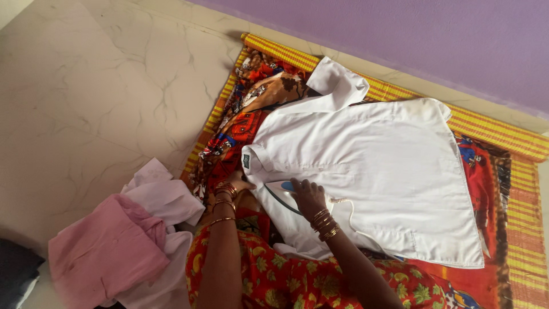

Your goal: The person irons a white shirt laid out on a patterned mat on the floor. They smooth the fabric, use an electric iron to press the body and sleeves, fold the shirt, and place it aside.

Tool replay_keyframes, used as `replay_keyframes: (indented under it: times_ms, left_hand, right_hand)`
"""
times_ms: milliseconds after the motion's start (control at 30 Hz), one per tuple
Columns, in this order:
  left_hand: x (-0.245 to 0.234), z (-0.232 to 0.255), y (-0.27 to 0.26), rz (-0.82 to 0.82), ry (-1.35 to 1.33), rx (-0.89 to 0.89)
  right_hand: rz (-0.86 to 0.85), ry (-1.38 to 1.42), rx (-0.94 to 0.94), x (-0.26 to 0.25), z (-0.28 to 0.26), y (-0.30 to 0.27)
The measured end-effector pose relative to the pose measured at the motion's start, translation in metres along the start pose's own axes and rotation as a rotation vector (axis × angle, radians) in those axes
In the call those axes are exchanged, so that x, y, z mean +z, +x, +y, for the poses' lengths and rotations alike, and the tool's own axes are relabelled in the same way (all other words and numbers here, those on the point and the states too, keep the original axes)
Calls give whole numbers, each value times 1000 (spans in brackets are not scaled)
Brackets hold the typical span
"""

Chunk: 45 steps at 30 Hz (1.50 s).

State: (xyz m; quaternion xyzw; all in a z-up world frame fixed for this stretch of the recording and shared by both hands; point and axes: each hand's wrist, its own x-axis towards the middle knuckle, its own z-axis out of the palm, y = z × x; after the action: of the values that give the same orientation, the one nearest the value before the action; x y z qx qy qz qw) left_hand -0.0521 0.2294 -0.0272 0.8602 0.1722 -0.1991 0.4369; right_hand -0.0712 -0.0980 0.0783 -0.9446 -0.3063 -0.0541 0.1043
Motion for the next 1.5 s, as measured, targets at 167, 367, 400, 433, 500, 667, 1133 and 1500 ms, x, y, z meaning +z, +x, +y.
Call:
replay_keyframes:
  times_ms: [167,367,400,433,500,667,1133,1500]
  left_hand:
    - [7,3,0,39,167,-195]
    - [12,4,-4,8,-41,-316]
    - [12,4,-5,13,-24,-334]
    - [12,5,-6,20,-8,-350]
    - [14,7,-7,50,-21,-350]
    - [17,14,-9,183,117,-278]
    - [26,30,-13,189,203,-392]
    - [30,33,-18,311,136,-202]
  right_hand:
    - [80,1,-212,2,0,-8]
    - [-1,4,-115,10,-7,0]
    - [-2,0,-67,13,-12,5]
    - [-1,-5,-20,14,-13,8]
    - [14,-8,-33,17,-16,10]
    - [82,14,-247,13,-10,6]
    - [35,-30,-171,19,-24,10]
    - [-163,-24,-4,5,-36,16]
